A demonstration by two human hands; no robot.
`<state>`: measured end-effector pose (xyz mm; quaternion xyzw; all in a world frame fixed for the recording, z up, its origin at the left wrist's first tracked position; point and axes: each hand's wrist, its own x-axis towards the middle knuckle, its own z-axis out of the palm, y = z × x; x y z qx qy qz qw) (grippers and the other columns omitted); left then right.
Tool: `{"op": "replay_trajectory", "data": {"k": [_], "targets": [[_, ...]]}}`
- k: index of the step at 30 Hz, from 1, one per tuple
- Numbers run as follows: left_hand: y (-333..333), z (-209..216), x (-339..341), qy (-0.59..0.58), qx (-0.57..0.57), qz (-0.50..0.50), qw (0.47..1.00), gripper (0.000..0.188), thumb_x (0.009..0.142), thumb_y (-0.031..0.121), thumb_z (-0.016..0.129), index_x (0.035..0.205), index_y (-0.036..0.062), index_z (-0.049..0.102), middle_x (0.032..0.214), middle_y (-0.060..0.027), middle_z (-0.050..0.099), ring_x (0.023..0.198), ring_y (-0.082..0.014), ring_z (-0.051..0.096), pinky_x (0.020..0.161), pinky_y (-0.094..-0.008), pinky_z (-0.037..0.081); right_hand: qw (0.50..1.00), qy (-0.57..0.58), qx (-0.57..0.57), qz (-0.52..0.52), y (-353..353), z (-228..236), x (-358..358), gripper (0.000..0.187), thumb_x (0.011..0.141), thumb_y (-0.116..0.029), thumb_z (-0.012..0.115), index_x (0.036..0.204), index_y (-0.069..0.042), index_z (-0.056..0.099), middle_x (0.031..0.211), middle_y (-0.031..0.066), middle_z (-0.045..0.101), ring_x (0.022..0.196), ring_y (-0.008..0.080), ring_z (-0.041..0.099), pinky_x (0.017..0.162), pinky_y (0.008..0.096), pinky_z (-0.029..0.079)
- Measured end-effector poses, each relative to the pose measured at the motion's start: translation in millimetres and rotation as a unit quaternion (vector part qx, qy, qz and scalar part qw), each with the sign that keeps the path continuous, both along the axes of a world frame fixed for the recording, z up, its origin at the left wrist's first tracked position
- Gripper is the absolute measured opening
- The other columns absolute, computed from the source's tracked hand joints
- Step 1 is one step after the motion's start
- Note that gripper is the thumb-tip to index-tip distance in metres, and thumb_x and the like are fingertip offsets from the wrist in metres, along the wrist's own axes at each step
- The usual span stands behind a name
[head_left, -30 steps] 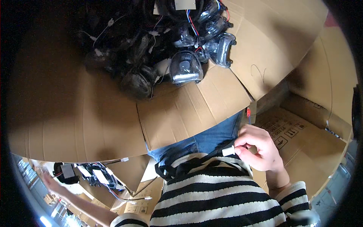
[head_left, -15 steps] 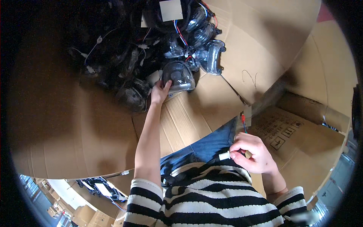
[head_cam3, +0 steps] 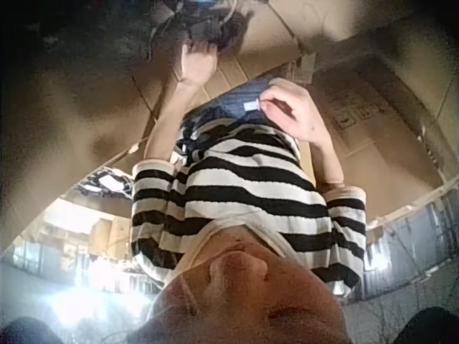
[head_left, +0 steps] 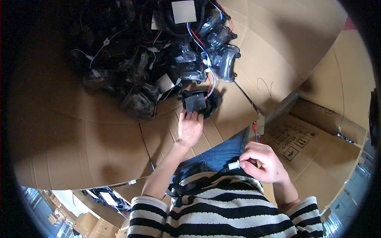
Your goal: The person repeatedly picks up small black electronic components from a cardboard box and wraps their wire connectors with small white foam pieces. The person handles the items one at a time, placing the wrapped units back into the box.
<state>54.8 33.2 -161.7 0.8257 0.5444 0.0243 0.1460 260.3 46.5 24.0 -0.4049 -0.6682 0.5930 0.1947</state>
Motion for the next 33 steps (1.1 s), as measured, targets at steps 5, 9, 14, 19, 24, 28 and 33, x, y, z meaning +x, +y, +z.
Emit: {"op": "replay_trajectory", "data": {"k": [5,9,14,19,24,28,33], "targets": [[9,-20,-13,-0.116,-0.118,0.104,0.981,0.017,0.076,0.022,0.056,0.076,0.0049,0.053,0.084,-0.0146,0.057,0.076,-0.0313,0.058,0.068,-0.0408,0.046,1.000,0.002,0.006,-0.010,-2,0,3,0.003,0.073,-0.003,0.057,0.073,-0.001,0.055,0.064,0.0082,0.051,0.057,0.0236,0.049,0.052,0.0333,0.038],[52,-38,-12,-0.160,-0.116,0.183,0.963,0.020,0.074,0.020,0.060,0.084,0.0042,0.052,0.091,-0.0150,0.054,0.073,-0.0332,0.058,0.060,-0.0405,0.049,1.000,0.001,0.001,-0.008,-4,1,4,0.003,0.073,-0.003,0.057,0.073,-0.001,0.054,0.064,0.0087,0.052,0.058,0.0243,0.050,0.054,0.0338,0.038],[85,-32,11,0.027,-0.107,0.066,0.992,0.031,0.067,0.030,0.062,0.087,0.0070,0.059,0.106,-0.0106,0.050,0.096,-0.0265,0.049,0.079,-0.0407,0.041,1.000,0.001,0.004,-0.005,-5,4,6,0.004,0.072,-0.004,0.057,0.073,-0.001,0.054,0.064,0.0093,0.052,0.060,0.0250,0.051,0.055,0.0343,0.039],[89,-35,28,0.081,-0.105,0.026,0.991,0.027,0.070,0.033,0.058,0.082,0.0091,0.063,0.096,-0.0105,0.055,0.094,-0.0263,0.051,0.091,-0.0408,0.030,1.000,0.003,0.006,0.007,-6,5,5,0.005,0.073,-0.006,0.056,0.073,-0.002,0.054,0.066,0.0098,0.053,0.062,0.0258,0.052,0.057,0.0352,0.040],[65,23,-3,-0.291,-0.185,0.089,0.935,0.021,0.075,0.026,0.056,0.073,0.0051,0.060,0.075,-0.0080,0.058,0.082,-0.0236,0.055,0.095,-0.0428,0.027,1.000,0.004,0.005,0.017,-6,1,6,0.006,0.074,-0.007,0.056,0.072,-0.002,0.053,0.066,0.0100,0.052,0.063,0.0267,0.052,0.058,0.0355,0.041],[39,76,-5,-0.534,-0.274,0.217,0.770,0.022,0.088,0.021,0.045,0.082,0.0031,0.056,0.066,-0.0033,0.054,0.063,-0.0132,0.051,0.073,-0.0278,0.042,0.999,0.021,0.012,0.036,-3,-2,-4,0.007,0.074,-0.008,0.056,0.073,-0.002,0.052,0.066,0.0097,0.050,0.063,0.0267,0.051,0.057,0.0354,0.040],[27,130,-2,-0.547,-0.318,0.199,0.748,0.035,0.092,0.027,0.037,0.112,-0.0012,0.041,0.068,-0.0007,0.044,0.060,-0.0055,0.036,0.056,-0.0187,0.031,0.999,0.032,0.010,0.043,0,2,-9,0.008,0.075,-0.009,0.057,0.073,-0.003,0.052,0.065,0.0091,0.049,0.062,0.0262,0.049,0.056,0.0357,0.038]]}}
